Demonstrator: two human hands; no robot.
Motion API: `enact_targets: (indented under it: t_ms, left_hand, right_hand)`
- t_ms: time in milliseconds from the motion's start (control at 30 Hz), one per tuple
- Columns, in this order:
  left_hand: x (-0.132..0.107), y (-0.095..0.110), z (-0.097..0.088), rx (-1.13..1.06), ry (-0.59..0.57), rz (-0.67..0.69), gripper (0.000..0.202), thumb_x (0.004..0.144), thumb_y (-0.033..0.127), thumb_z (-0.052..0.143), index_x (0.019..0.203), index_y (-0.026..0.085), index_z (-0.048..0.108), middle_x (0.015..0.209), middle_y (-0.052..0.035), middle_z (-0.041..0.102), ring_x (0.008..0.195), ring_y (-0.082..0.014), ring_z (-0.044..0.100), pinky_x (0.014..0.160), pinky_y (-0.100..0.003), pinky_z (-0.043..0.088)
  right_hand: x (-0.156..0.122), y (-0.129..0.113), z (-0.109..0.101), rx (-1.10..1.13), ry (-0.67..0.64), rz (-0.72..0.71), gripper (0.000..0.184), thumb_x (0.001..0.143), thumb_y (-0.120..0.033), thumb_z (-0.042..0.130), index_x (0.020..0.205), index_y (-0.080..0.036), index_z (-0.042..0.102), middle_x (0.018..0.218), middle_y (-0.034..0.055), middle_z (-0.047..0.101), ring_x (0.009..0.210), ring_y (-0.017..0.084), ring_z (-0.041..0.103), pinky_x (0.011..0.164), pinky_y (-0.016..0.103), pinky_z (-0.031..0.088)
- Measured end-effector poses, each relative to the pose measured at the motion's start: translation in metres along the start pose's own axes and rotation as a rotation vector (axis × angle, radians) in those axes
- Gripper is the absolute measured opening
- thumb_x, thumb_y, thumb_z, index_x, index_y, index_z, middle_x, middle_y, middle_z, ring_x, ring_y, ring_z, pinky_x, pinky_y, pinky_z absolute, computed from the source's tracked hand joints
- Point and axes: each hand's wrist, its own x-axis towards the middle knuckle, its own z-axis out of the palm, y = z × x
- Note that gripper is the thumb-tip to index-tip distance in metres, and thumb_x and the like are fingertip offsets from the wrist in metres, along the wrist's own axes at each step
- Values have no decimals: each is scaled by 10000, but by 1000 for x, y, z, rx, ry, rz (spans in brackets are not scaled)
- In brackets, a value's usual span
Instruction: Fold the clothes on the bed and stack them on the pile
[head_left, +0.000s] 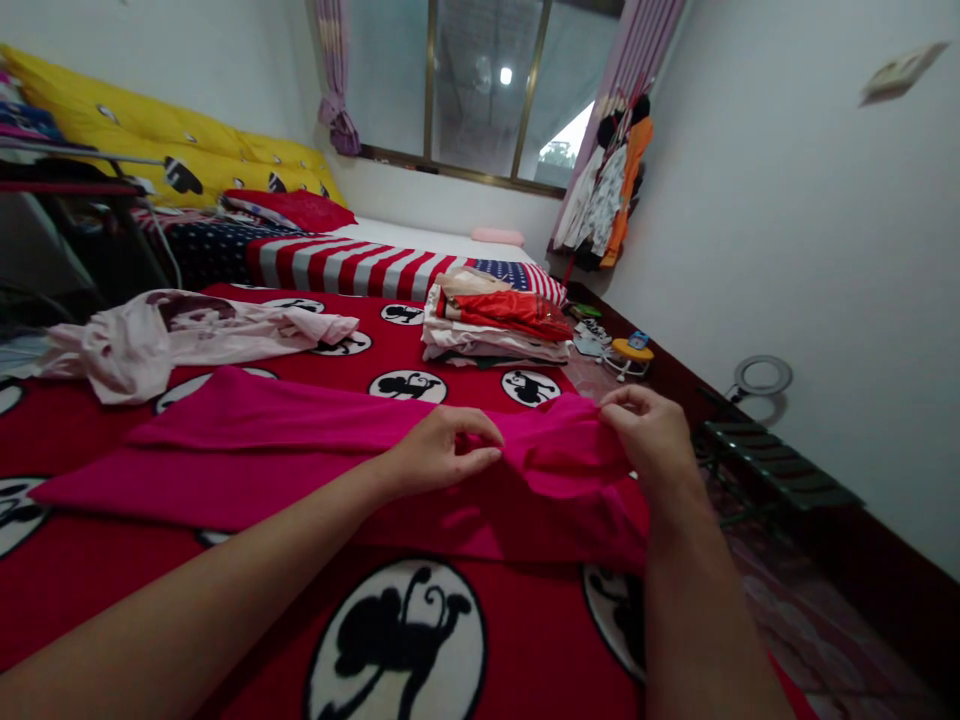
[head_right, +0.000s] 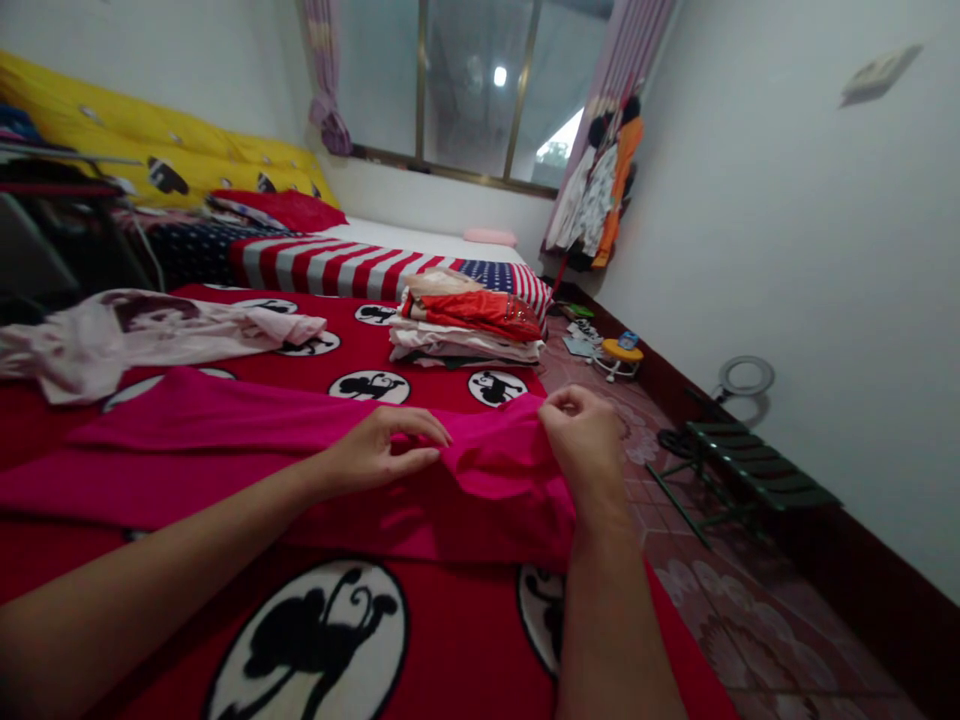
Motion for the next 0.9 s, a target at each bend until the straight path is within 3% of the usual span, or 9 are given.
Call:
enact_targets:
  t_ms: [100,167,267,367,467,567,700,800,900]
  left_hand:
    - [-3,0,1,25,-103,-75,258,856,325,575,801,119,721,746,-49,705,688,-145,625,643,-230,472]
    - [-3,-5,6,50,-76,-62,261,869,318,563,786,121,714,746,-48,699,690,-144,623,663,-237,481]
    - [-3,-12,13,125,2,55,165,857,247,582,912,160,711,948,-66,695,897,-168,634,853,-275,485]
    - [-5,-16,17,261,1,59,341,829,268,631,1161,195,639,1166,-92,631,1088,-204,584,980,-326,445]
    - [-4,-20,16,374,-42,-8,555,819,387,648,1318,178,525,1308,-123,559,1199,-247,525,1043,-386,406]
    - [0,-28,13,363,-35,-62,541,902,447,510,1354,152,484,1352,-131,535,1248,-237,495,1075,-392,379]
    - [5,-42,8,367,45,-71,427,935,307,431,1316,137,521,1319,-128,564,1229,-213,512,1079,-382,378]
    - [5,-51,6,442,46,-82,466,868,207,491,1326,124,508,1321,-145,556,1234,-228,508,1076,-398,382]
    - [2,-55,6,512,22,-98,517,843,223,534,1350,137,482,1325,-146,553,1252,-253,490,1069,-427,383]
  right_hand:
    - [1,10,-13,-46,-175,48,245,621,-398,608,553,-163,628,464,9,551,442,139,476,419,236,294]
    - [3,19,-15,-109,-54,14,330,660,-481,616,576,-164,653,512,44,606,474,156,506,446,253,326]
    - [5,28,-8,-219,154,-41,340,714,-505,598,665,-181,688,618,70,674,563,196,578,531,287,390]
    - [7,33,7,-278,146,-70,303,734,-453,592,815,-184,705,720,71,701,643,212,616,616,309,430]
    - [10,42,23,-282,102,-77,450,750,-418,564,1091,-141,659,918,119,708,745,224,632,697,335,463]
    - [16,57,33,-176,86,-27,510,775,-320,477,1218,-104,605,1041,152,682,842,222,632,767,347,475]
    - [17,66,37,87,-34,89,522,710,-234,473,1182,-84,636,801,78,694,673,176,609,615,282,478]
    - [11,57,33,83,-214,75,588,648,-218,564,1217,-80,616,604,-4,624,505,120,524,493,220,405]
    - [3,47,27,52,-368,16,719,607,-183,624,1315,-97,537,512,-64,559,456,94,482,457,186,355]
